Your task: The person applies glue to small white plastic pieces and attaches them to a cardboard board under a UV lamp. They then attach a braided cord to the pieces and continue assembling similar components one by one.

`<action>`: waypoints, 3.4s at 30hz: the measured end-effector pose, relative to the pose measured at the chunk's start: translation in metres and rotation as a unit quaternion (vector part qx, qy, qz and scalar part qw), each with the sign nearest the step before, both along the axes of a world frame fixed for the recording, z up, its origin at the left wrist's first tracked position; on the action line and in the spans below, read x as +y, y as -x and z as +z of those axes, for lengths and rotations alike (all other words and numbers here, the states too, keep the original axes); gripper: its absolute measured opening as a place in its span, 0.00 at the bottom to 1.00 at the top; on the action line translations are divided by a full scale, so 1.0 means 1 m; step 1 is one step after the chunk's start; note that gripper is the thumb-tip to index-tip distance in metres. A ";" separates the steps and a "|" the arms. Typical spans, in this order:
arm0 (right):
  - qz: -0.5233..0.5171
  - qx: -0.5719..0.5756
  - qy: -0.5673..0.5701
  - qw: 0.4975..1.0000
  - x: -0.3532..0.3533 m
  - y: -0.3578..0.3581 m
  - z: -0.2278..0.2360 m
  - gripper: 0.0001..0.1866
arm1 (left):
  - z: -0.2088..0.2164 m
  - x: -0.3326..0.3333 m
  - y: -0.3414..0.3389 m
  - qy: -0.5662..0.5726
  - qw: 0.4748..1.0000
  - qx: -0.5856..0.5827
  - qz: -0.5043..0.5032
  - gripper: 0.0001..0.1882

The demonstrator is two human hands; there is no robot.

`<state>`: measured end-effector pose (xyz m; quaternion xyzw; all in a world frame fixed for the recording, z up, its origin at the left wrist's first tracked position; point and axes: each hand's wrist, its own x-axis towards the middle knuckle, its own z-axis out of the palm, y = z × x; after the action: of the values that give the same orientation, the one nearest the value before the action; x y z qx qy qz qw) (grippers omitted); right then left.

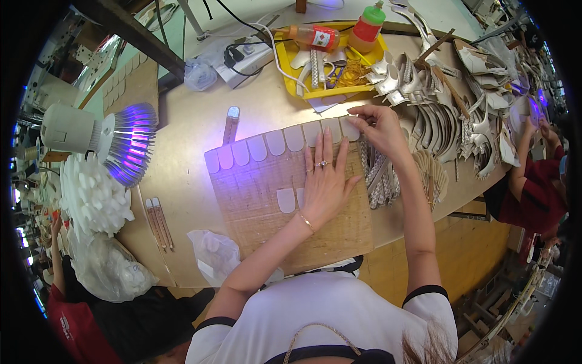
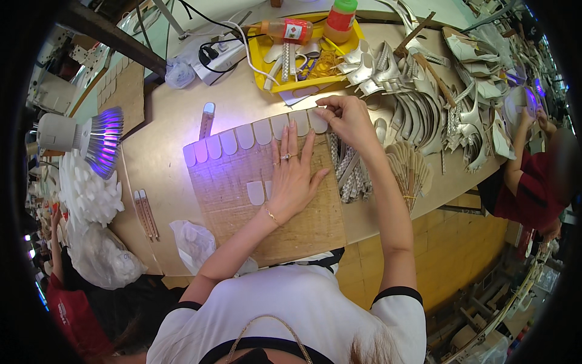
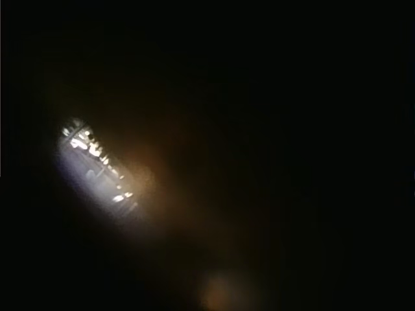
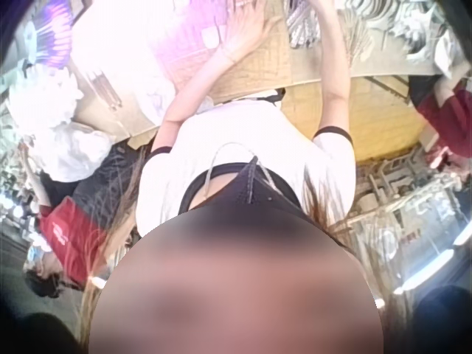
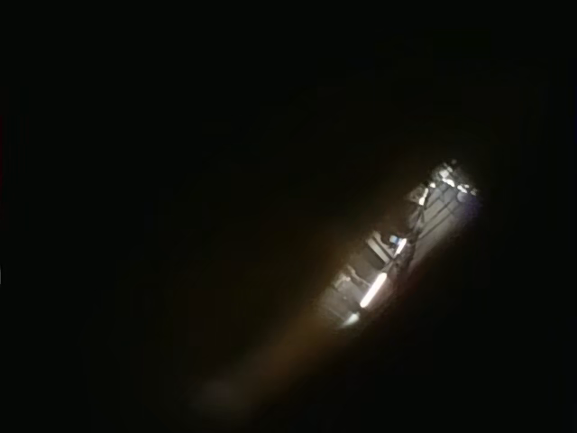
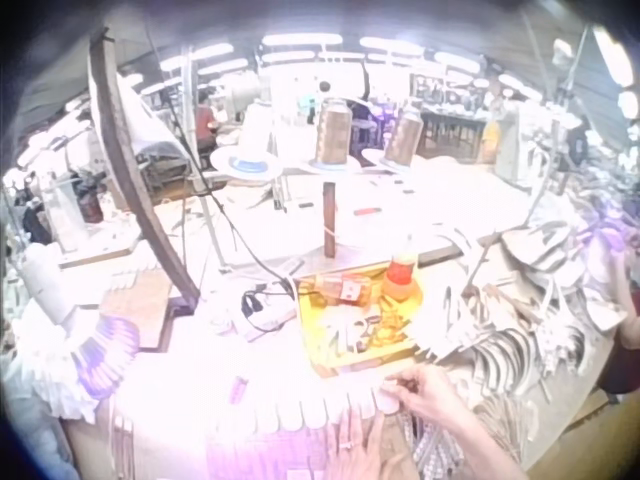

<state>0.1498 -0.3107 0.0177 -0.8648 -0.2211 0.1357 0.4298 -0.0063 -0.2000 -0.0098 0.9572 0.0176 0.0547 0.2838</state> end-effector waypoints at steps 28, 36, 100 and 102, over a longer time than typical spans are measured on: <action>-0.047 -0.406 0.216 0.887 0.009 0.041 0.006 0.15 | 0.025 0.014 -0.008 0.004 0.997 0.070 -0.044 0.39; -0.064 -0.333 0.143 0.930 -0.021 0.105 0.041 0.11 | 0.025 0.097 0.095 0.058 0.988 0.075 0.120 0.38; 0.321 0.284 -0.181 0.885 0.129 0.269 0.042 0.11 | 0.102 0.135 0.258 0.388 0.885 0.079 0.244 0.19; 0.345 0.292 -0.166 0.877 0.124 0.263 0.035 0.15 | 0.092 0.141 0.261 0.396 0.880 0.056 0.257 0.16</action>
<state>-0.1129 -0.1870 0.0527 -0.5710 -0.3890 0.4828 0.5381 -0.2676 -0.0589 0.0820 0.7283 0.2989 0.0601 0.6137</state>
